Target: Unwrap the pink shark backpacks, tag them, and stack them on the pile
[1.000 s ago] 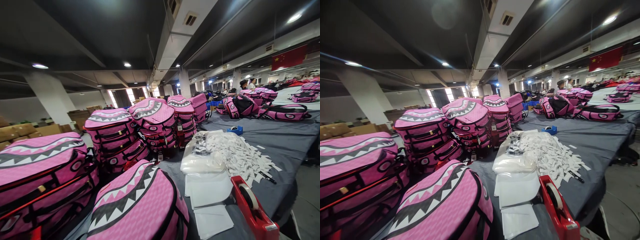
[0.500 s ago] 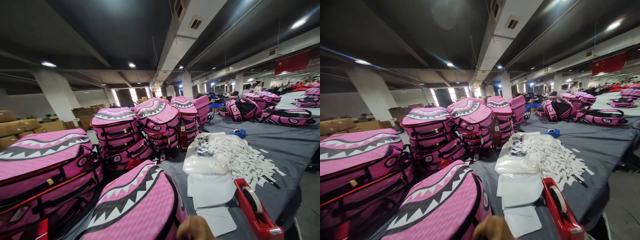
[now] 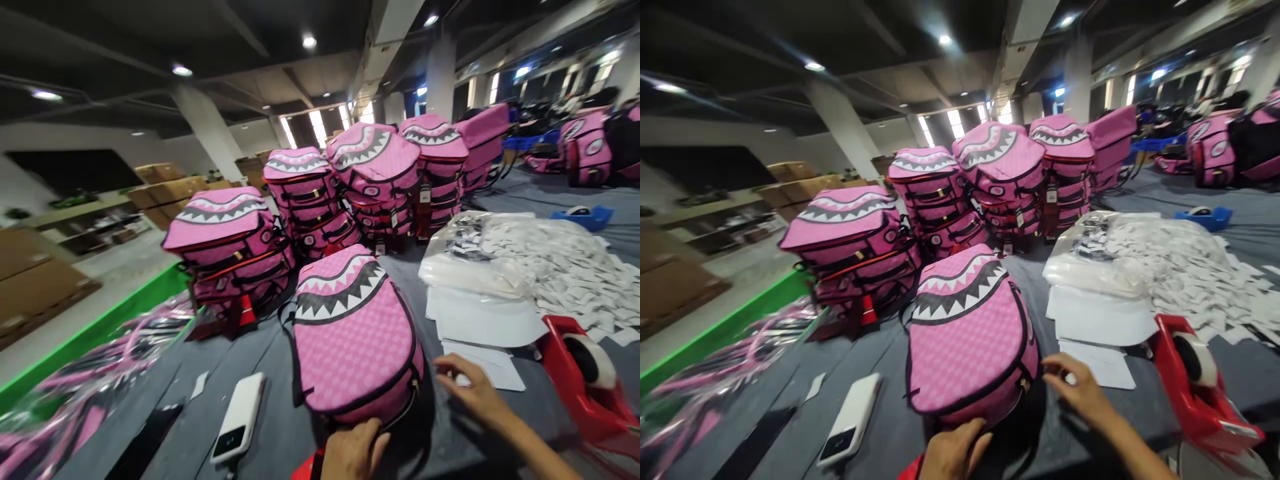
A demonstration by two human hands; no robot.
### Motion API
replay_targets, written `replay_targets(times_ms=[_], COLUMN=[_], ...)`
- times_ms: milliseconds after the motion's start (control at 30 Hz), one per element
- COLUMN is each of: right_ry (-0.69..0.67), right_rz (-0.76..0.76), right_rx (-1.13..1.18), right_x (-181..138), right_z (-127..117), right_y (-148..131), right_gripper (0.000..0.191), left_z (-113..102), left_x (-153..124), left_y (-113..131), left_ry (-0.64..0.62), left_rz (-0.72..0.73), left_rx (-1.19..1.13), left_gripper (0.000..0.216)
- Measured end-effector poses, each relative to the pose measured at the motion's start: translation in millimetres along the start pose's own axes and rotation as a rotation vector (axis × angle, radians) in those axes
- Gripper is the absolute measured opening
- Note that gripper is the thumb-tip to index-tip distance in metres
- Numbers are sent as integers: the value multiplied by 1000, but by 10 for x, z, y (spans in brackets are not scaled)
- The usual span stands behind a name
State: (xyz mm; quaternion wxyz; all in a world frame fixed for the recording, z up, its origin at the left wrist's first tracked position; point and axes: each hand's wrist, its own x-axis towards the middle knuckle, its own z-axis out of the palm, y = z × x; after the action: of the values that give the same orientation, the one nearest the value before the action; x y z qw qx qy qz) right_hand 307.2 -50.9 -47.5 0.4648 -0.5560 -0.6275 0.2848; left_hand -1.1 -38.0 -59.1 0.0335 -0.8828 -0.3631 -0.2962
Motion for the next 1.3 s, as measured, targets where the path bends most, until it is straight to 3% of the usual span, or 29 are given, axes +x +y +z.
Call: replay_targets(times_ms=[100, 267, 433, 600, 633, 700, 767, 833, 933, 1000, 1067, 1133, 1233, 1300], right_ry=[164, 166, 159, 293, 305, 293, 259, 211, 52, -11, -63, -239, -524, -544], right_rz=[121, 191, 250, 162, 129, 43, -46, -125, -277, -393, -534, -668, -763, -824], right_rx=[-233, -454, -365, -311, -311, -290, -259, -247, -291, -381, -493, -543, -472, -408], right_x=[70, 96, 222, 246, 190, 12, -223, -453, -633, -586, -427, -215, 73, 190], right_z=[-305, -355, -428, -679, -662, -521, -287, -70, 28, -61, -179, -236, -144, -11], right_y=[207, 503, 544, 330, 242, 51, -127, -269, -433, -519, -570, -565, -458, -369], right_gripper=[54, 73, 63, 53, 50, 45, 40, 33, 22, 23, 31, 44, 36, 24], left_z=[64, -36, -98, 275, 373, 540, 659, 743, 821, 823, 767, 652, 383, 161], left_x=[71, 183, 198, 103, 102, 151, 259, 375, 413, 325, 206, 121, 80, 50], left_y=[41, 181, 171, 286, 374, 604, 850, 1043, 1168, 1159, 1109, 1035, 894, 789], left_ry=[31, 32, -22, 141, 98, -120, -328, -331, -156, -139, -172, -156, 75, 243], left_rz=[89, 114, 84, 47, 12, -153, -396, -607, -774, -766, -632, -360, 15, 60], left_rx=[51, 38, -201, -650, -784, -1115, -1438, -1606, -1457, -1209, -961, -728, -448, -362], left_gripper=[26, 30, 37, 41, 43, 52, 78, 91, 71, 55, 40, 30, 21, 23])
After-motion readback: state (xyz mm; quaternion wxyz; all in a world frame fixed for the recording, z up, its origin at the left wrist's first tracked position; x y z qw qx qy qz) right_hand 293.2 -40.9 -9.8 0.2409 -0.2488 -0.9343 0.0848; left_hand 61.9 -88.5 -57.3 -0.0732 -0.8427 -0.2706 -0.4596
